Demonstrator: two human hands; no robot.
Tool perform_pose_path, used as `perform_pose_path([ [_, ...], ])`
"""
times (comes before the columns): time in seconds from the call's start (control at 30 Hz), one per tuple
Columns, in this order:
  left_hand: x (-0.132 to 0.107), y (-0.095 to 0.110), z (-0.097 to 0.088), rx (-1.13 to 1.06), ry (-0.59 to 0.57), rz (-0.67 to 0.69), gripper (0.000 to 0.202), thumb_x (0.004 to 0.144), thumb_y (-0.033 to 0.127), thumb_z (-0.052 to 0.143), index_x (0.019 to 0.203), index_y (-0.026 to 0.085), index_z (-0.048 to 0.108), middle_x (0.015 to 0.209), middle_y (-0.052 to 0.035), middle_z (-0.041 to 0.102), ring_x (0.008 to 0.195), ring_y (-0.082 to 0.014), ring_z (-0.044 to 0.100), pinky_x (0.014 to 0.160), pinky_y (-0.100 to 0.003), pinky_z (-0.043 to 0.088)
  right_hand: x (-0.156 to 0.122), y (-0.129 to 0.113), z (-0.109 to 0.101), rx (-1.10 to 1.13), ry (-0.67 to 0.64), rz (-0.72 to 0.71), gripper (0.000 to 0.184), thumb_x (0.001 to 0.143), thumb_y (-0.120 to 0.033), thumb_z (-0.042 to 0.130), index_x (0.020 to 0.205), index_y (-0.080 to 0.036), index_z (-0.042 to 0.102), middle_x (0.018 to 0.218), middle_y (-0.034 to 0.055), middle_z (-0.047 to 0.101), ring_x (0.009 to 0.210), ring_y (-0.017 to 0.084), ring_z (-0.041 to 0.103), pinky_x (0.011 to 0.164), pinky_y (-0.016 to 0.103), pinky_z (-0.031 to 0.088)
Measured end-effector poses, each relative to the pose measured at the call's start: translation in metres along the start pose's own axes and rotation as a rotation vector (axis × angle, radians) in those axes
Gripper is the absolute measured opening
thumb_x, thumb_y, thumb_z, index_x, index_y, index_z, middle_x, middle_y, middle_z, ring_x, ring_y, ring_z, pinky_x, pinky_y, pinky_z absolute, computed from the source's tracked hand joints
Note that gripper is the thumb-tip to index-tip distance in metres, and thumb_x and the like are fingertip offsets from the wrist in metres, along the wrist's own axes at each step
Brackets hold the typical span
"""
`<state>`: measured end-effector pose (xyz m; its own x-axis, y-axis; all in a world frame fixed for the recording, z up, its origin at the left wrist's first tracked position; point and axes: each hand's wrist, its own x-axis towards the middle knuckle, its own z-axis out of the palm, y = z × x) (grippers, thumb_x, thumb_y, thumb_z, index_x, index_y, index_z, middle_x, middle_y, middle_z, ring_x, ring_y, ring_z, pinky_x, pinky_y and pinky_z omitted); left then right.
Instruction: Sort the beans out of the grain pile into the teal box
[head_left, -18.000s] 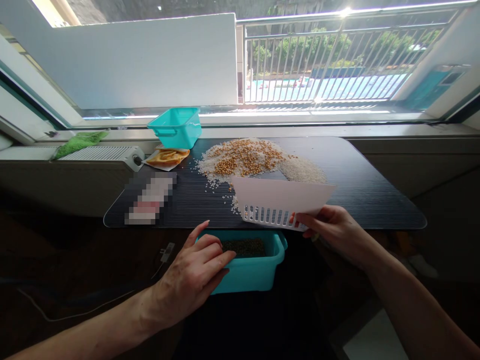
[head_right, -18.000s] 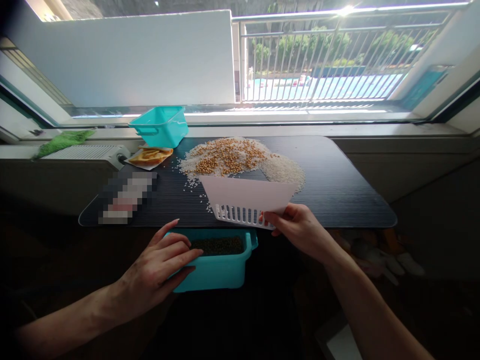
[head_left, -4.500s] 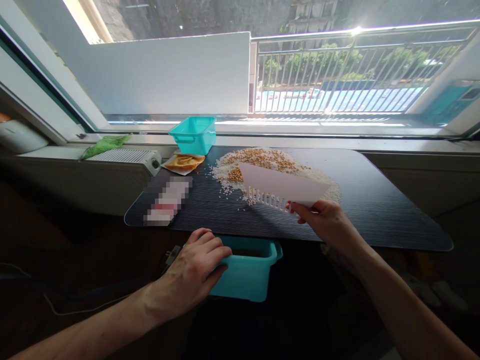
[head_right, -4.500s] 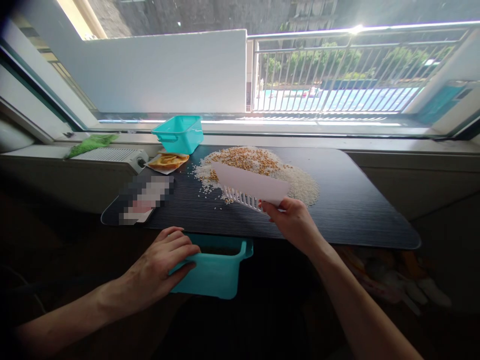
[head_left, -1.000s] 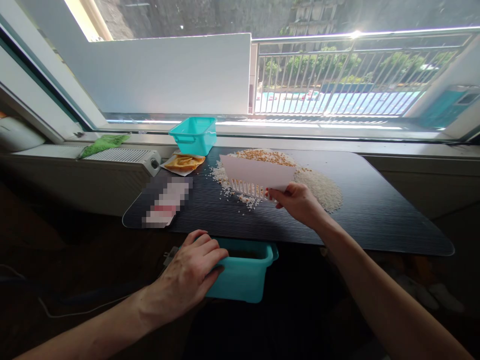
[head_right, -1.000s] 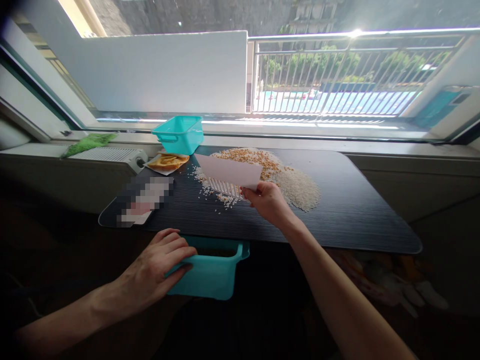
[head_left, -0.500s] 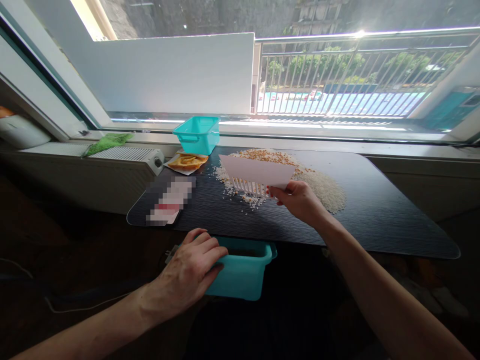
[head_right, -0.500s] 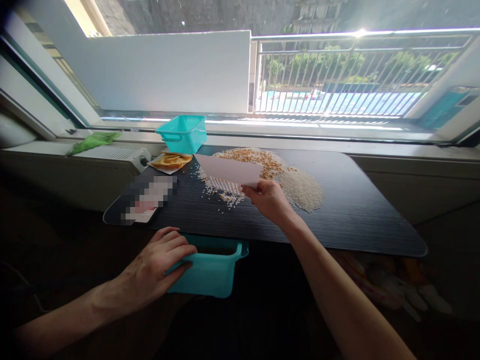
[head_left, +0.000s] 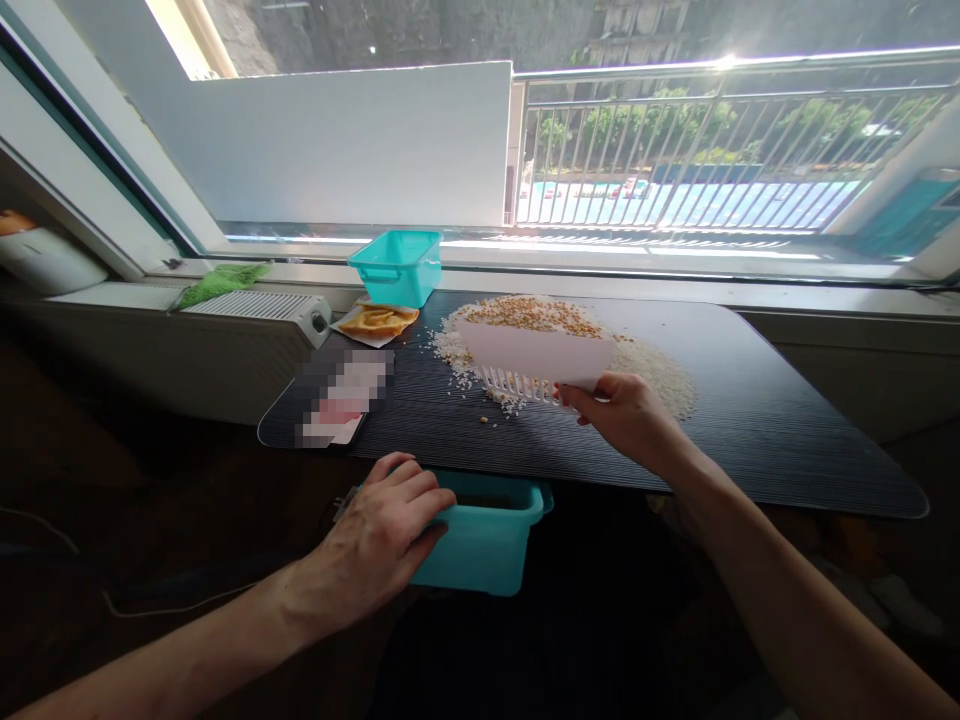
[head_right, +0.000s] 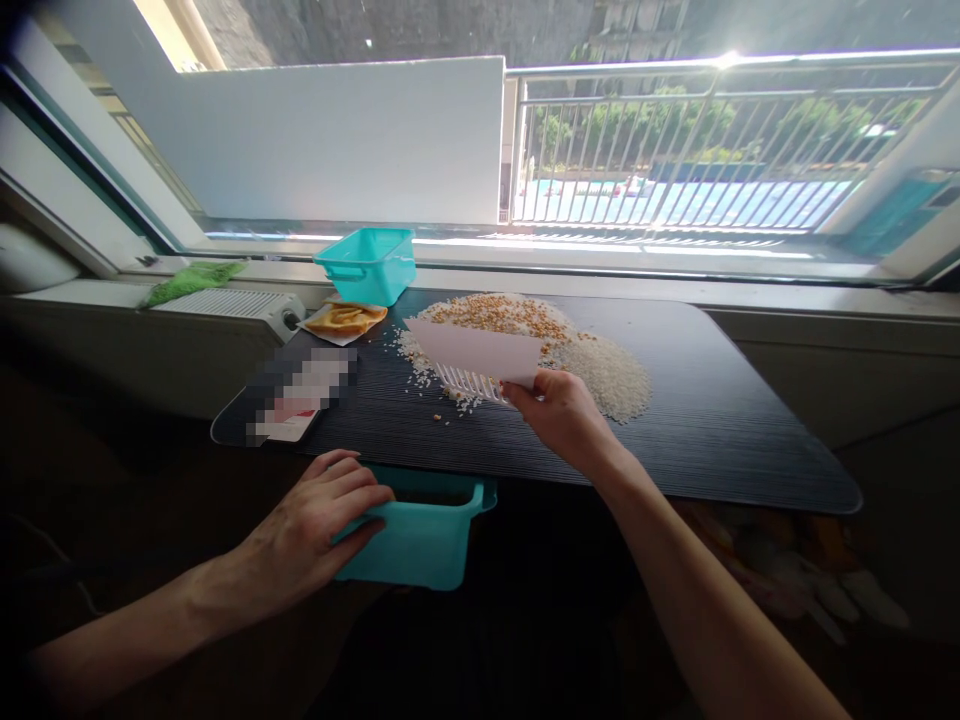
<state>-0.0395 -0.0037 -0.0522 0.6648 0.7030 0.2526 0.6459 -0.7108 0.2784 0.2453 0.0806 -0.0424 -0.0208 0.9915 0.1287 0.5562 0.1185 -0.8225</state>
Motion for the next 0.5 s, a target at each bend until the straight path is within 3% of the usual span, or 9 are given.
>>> perform_pose_path([
  [0.13,0.0,0.001,0.0,0.001,0.02,0.01,0.016,0.089,0.014,0.047,0.096,0.019,0.06,0.085,-0.0025,0.063,0.083,-0.0182,0.056,0.096,-0.044,0.036,-0.007,-0.005,0.002,0.044,-0.053,-0.001,0.03,0.075,-0.044,0.06,0.08,-0.018,0.073,0.07,0.0035,0.07,0.06,0.017,0.062,0.054,0.027,0.052],
  [0.33,0.001,0.002,0.001,-0.01,0.04,0.01,0.016,0.088,0.016,0.047,0.098,0.019,0.06,0.083,-0.0024,0.062,0.083,-0.0181,0.055,0.096,-0.043,0.038,-0.021,-0.006,-0.004,0.119,-0.035,0.023,0.028,0.073,-0.043,0.064,0.076,-0.017,0.074,0.068,0.0035,0.07,0.058,0.015,0.061,0.054,0.027,0.053],
  [0.5,0.003,0.003,0.001,-0.031,0.005,0.014,0.017,0.089,0.016,0.047,0.1,0.019,0.059,0.085,-0.0029,0.061,0.086,-0.0191,0.054,0.097,-0.044,0.035,-0.034,0.003,-0.011,0.174,0.054,0.067,0.028,0.069,-0.045,0.068,0.077,-0.019,0.075,0.073,0.0045,0.072,0.057,0.015,0.061,0.053,0.026,0.052],
])
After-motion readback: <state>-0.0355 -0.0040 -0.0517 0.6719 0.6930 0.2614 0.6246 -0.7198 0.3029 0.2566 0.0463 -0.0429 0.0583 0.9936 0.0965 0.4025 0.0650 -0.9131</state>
